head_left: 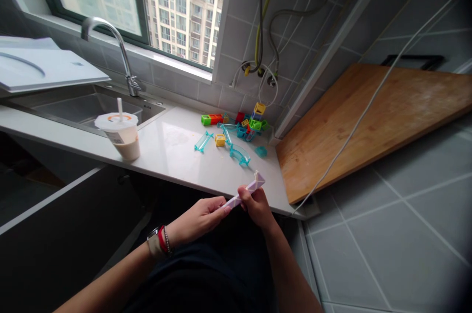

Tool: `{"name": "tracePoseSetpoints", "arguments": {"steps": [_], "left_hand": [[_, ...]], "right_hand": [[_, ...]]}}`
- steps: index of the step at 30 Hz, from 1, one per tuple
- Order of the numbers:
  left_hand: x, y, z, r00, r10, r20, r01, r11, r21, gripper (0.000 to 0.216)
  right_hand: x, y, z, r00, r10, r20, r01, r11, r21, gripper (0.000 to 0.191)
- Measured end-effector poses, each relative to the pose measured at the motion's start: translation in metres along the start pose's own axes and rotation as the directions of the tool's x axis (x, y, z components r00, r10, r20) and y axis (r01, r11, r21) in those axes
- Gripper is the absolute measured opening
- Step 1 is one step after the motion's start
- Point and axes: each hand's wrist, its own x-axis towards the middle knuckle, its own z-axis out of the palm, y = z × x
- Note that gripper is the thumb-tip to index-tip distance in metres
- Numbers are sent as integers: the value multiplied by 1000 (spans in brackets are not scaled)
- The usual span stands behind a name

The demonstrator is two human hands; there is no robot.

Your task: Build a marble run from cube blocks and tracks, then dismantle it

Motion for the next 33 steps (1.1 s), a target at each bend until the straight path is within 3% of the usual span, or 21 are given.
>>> {"name": "tracePoseSetpoints", "arguments": {"steps": [4, 8, 12, 16, 18, 22, 25, 28, 30, 33], "left_hand": [[-3, -6, 2, 998, -60, 11, 61, 994, -87, 49], [-6, -12, 0, 988, -127, 92, 143, 970, -194, 53], [-7, -19, -5, 956, -237, 172, 275, 930, -243, 60], [-8, -18, -10, 885, -335, 323, 424, 867, -262, 60], [-8, -16, -11, 872, -316, 374, 428, 863, -267, 61], [-8, -12, -9, 934, -171, 314, 280, 896, -344, 58], [-8, -13, -5, 966, -111, 233, 165, 959, -228, 52], [-8, -15, -4, 960, -163, 228, 185, 979, -81, 55], [-6, -16, -5, 936, -180, 304, 216, 972, -90, 57], [-2, -18, -10, 877, -163, 453, 278, 939, -201, 53]], "right_hand": [[1, -4, 3, 1000, 18, 17, -17, 998, -55, 55], [0, -14, 5, 991, -114, 70, 125, 973, -193, 47], [-1, -32, 1, 938, -227, 260, 325, 835, -444, 31], [0, -32, -7, 882, -259, 395, 432, 781, -452, 32], [-1, -24, -7, 895, -249, 371, 396, 827, -398, 36], [-8, -5, 2, 936, -170, 308, 262, 921, -288, 40], [-17, 0, 10, 972, -160, 171, 206, 930, -305, 36], [-25, -1, 11, 985, -169, 44, 174, 926, -336, 28], [-27, -5, 8, 984, -162, 75, 177, 939, -296, 27], [-28, -18, 0, 961, -137, 240, 186, 963, -197, 28]]}}
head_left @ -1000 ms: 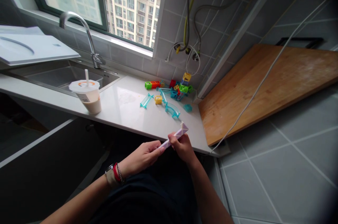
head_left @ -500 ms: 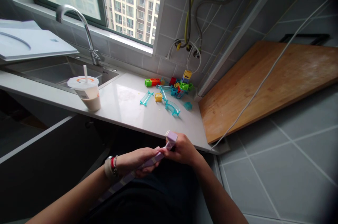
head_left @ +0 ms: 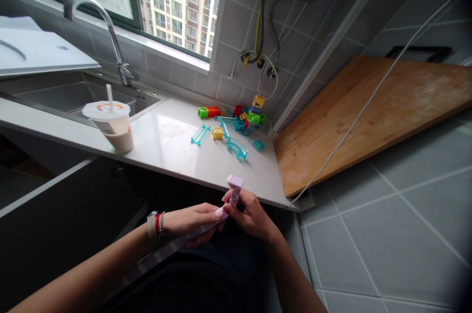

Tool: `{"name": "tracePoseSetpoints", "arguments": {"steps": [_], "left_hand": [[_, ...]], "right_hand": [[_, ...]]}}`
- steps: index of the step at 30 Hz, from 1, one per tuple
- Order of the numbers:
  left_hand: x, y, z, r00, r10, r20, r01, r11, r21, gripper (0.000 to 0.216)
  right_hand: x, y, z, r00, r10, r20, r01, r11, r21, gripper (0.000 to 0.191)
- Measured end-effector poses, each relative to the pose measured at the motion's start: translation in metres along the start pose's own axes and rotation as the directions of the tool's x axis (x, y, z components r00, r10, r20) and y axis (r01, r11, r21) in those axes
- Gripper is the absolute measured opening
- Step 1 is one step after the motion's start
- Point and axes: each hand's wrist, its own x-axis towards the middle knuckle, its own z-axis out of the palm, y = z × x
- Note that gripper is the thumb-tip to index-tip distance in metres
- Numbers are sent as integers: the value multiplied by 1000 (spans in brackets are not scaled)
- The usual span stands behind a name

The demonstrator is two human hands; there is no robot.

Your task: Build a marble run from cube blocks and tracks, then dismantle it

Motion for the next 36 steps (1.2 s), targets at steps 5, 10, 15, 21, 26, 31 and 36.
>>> {"name": "tracePoseSetpoints", "arguments": {"steps": [5, 10, 15, 21, 26, 31, 36], "left_hand": [[5, -7, -13, 943, -128, 308, 179, 974, -142, 47], [5, -4, -19, 982, -97, 160, 99, 995, -5, 53], [-8, 6, -7, 869, 334, -365, -28, 770, 637, 38], [-14, 15, 20, 835, 406, -373, 66, 598, 799, 33], [-16, 30, 30, 885, 341, -318, 54, 602, 797, 38], [-12, 34, 33, 909, 326, -259, -111, 790, 603, 51], [11, 16, 30, 920, 334, -202, -339, 941, 11, 60]], "right_hand": [[1, -22, -15, 940, -86, 331, 57, 994, 98, 31], [2, -17, -18, 938, -34, 345, 39, 999, -6, 30], [5, 13, -13, 994, 113, 7, -112, 992, -50, 39], [2, 29, -9, 984, 168, 62, -174, 979, 109, 51], [0, 31, -8, 960, 158, 232, -249, 861, 444, 53], [0, 26, -5, 971, -37, 237, -161, 634, 756, 56], [3, 16, -6, 987, -155, 49, 63, 643, 763, 51]]}}
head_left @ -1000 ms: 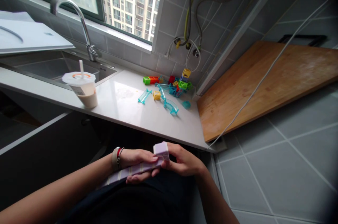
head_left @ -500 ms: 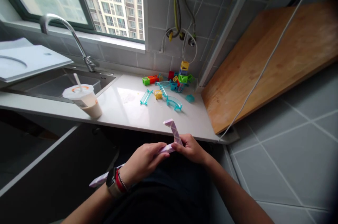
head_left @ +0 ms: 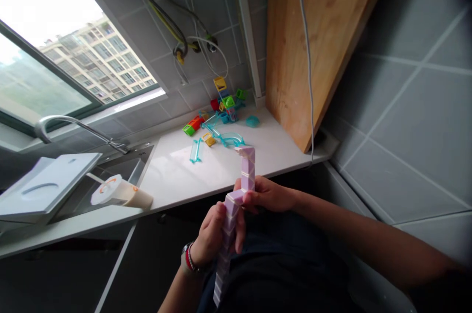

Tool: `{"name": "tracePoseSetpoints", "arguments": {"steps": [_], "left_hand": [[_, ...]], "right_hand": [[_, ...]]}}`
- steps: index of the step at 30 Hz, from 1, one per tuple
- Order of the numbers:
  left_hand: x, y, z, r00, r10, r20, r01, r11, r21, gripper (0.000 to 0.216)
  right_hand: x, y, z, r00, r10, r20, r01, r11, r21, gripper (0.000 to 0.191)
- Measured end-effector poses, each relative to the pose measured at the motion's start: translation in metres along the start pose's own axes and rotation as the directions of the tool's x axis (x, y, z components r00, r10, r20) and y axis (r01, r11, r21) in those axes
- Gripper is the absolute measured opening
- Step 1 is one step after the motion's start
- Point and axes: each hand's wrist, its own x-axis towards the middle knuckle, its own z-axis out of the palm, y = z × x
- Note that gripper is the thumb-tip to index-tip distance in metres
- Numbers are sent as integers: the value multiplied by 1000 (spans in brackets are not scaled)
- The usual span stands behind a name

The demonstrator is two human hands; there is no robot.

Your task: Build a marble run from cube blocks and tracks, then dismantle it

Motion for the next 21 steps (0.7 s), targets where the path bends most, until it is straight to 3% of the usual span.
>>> {"name": "tracePoseSetpoints", "arguments": {"steps": [2, 3, 5, 7, 10, 11, 14, 16, 19, 21], "left_hand": [[9, -6, -1, 997, -23, 72, 35, 984, -173, 65], [14, -7, -1, 996, -53, 73, 66, 981, -182, 67], [22, -6, -2, 995, -81, -61, 79, 996, -43, 68], [29, -4, -2, 959, 10, -283, 55, 974, 221, 59], [30, -4, 2, 914, 132, -385, 58, 894, 445, 41], [29, -5, 5, 911, 136, -389, 63, 887, 458, 39], [25, -10, 13, 908, 117, -401, 77, 896, 437, 35], [23, -11, 17, 921, 73, -382, 87, 919, 386, 38], [22, -10, 15, 945, -91, -315, 178, 950, 257, 50], [21, -9, 9, 945, -208, -252, 250, 957, 148, 57]], "right_hand": [[1, -4, 1, 998, -55, -44, 53, 997, -59, 50], [1, -6, 0, 993, -79, -89, 68, 990, -121, 49], [1, -8, -3, 968, -126, -217, 62, 958, -280, 46], [2, -5, -10, 902, -170, -397, 0, 920, -392, 46], [4, 2, -20, 788, -143, -598, -116, 921, -372, 51], [5, 4, -22, 791, -107, -602, -133, 931, -340, 51], [4, 7, -23, 907, -11, -421, -130, 943, -305, 44], [2, 5, -21, 943, -25, -332, -103, 926, -363, 39], [0, 0, -19, 946, -128, -298, -72, 813, -578, 35], [-1, -6, -21, 965, -150, -214, -47, 707, -706, 32]]}}
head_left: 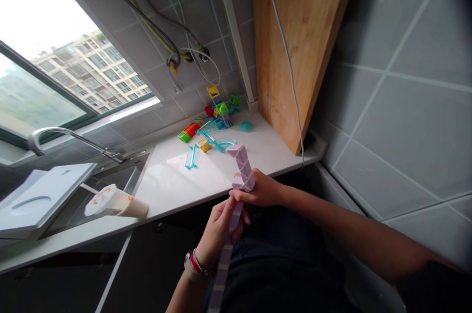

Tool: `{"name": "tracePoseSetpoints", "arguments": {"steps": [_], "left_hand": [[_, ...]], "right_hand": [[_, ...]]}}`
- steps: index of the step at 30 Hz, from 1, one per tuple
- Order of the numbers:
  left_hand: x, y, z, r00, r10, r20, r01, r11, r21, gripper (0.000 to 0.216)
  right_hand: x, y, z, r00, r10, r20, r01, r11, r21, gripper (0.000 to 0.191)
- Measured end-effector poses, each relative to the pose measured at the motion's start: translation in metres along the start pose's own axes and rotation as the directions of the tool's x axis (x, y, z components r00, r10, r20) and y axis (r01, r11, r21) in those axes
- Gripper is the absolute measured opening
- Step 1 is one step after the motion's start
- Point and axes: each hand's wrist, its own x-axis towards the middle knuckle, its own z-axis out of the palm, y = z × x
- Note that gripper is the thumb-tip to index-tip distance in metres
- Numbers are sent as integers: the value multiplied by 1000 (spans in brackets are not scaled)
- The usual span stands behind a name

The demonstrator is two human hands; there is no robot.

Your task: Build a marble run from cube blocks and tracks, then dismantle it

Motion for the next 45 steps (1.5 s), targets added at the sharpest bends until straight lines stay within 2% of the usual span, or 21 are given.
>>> {"name": "tracePoseSetpoints", "arguments": {"steps": [1, 3, 6, 9, 13, 15, 17, 18, 19, 20, 21, 23, 24, 26, 29, 32, 37, 40, 42, 43, 45], "left_hand": [[0, -1, -3, 997, -38, 61, 42, 997, -59, 57], [-1, -4, -9, 973, -74, 219, 116, 976, -183, 53], [-5, -11, -11, 888, -87, 452, 238, 927, -289, 50], [-6, -20, -7, 820, -127, 558, 347, 886, -308, 50], [-1, -24, -7, 767, -222, 602, 442, 863, -245, 53], [3, -17, -10, 788, -266, 556, 389, 915, -112, 60], [7, -6, -16, 882, -229, 411, 192, 973, 130, 60], [8, 1, -19, 937, -148, 316, 54, 957, 286, 57], [9, 7, -22, 975, -33, 221, -72, 890, 450, 53], [9, 12, -24, 986, 93, 135, -156, 783, 602, 50], [9, 16, -26, 976, 205, 70, -191, 660, 727, 46], [6, 19, -27, 939, 344, -6, -165, 465, 870, 37], [4, 19, -26, 929, 368, -27, -139, 417, 898, 34], [-1, 19, -22, 938, 345, -34, -123, 423, 898, 31], [-8, 21, -18, 964, 262, 40, -187, 564, 804, 28], [-10, 29, -18, 965, 237, 112, -240, 628, 740, 32], [-6, 34, -20, 940, 331, 80, -224, 425, 877, 23], [-3, 32, -22, 926, 373, 55, -149, 229, 962, 28], [-2, 34, -25, 927, 374, 32, -79, 111, 991, 32], [-2, 36, -26, 929, 369, 26, -61, 83, 995, 33], [-2, 40, -30, 934, 356, 32, -72, 100, 992, 34]], "right_hand": [[1, -1, -3, 997, -32, 71, 35, 999, -32, 30], [2, -2, -11, 963, -87, 254, 80, 996, 35, 33], [1, -4, -19, 852, -156, 500, 40, 971, 236, 40], [0, -6, -22, 786, -154, 598, -11, 965, 263, 46], [1, -4, -22, 757, -163, 633, -11, 965, 262, 50], [1, 2, -23, 765, -147, 627, -14, 970, 243, 48], [1, 11, -26, 844, -66, 532, -55, 977, 208, 47], [1, 15, -28, 893, -7, 449, -87, 978, 188, 47], [1, 20, -30, 933, 55, 357, -122, 978, 169, 47], [2, 23, -31, 958, 113, 264, -156, 977, 145, 48], [2, 25, -32, 970, 165, 181, -186, 976, 110, 48], [4, 26, -33, 966, 250, 57, -252, 967, 22, 50], [4, 24, -33, 957, 288, 24, -288, 958, -5, 51], [5, 20, -33, 943, 328, 62, -330, 944, 27, 52], [4, 14, -31, 933, 233, 275, -296, 930, 216, 51], [3, 6, -27, 940, 173, 293, -271, 901, 338, 54], [1, -9, -17, 980, 186, 75, -198, 956, 217, 39], [0, -9, -15, 945, 327, -32, -321, 939, 126, 33], [0, -4, -17, 915, 403, -5, -400, 911, 100, 38], [0, -1, -20, 913, 405, 56, -408, 905, 117, 43], [1, 4, -26, 918, 339, 206, -380, 900, 214, 59]]}}
